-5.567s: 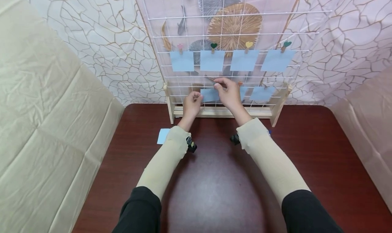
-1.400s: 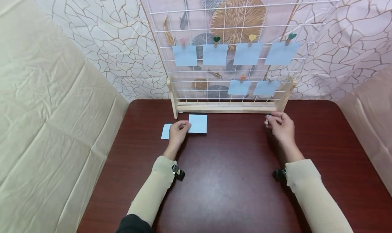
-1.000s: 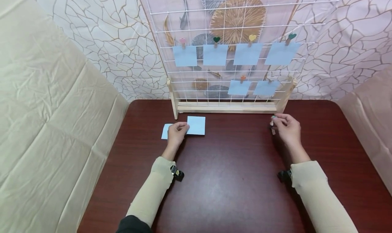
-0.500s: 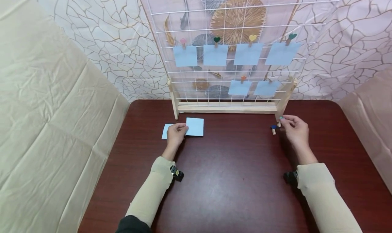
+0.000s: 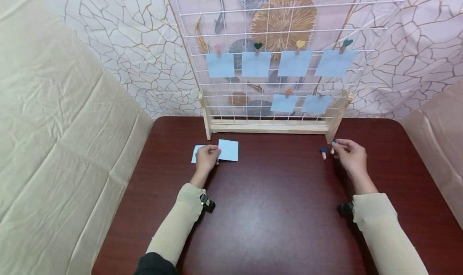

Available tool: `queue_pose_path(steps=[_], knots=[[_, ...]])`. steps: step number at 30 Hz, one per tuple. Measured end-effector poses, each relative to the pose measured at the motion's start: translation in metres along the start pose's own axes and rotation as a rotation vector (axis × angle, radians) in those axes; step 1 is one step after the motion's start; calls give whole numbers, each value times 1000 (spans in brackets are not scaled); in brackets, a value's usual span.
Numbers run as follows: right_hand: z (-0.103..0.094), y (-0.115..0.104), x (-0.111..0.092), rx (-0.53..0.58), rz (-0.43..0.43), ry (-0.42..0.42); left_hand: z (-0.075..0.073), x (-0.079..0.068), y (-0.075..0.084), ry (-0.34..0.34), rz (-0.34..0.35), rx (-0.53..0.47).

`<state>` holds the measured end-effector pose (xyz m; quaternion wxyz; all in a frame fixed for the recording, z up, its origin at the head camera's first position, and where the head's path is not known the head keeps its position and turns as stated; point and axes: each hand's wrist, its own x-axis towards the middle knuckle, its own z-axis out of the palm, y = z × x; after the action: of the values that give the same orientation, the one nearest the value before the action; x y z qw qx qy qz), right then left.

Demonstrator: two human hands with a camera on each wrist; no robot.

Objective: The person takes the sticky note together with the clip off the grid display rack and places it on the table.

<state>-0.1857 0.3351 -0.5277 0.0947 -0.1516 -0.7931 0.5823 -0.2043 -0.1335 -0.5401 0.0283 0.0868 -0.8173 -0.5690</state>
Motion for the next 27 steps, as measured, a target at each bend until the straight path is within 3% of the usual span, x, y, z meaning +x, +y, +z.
queue_pose_path(steps=[10,18,27], knots=[[-5,5,2,-94,41,-36,-1,-1,-1,-25,14,-21],[-7,6,1,-146,46,-61,-1,0,-1,-20,135,208],[-9,6,-2,-231,41,-74,-1,-1,0,-75,146,338]])
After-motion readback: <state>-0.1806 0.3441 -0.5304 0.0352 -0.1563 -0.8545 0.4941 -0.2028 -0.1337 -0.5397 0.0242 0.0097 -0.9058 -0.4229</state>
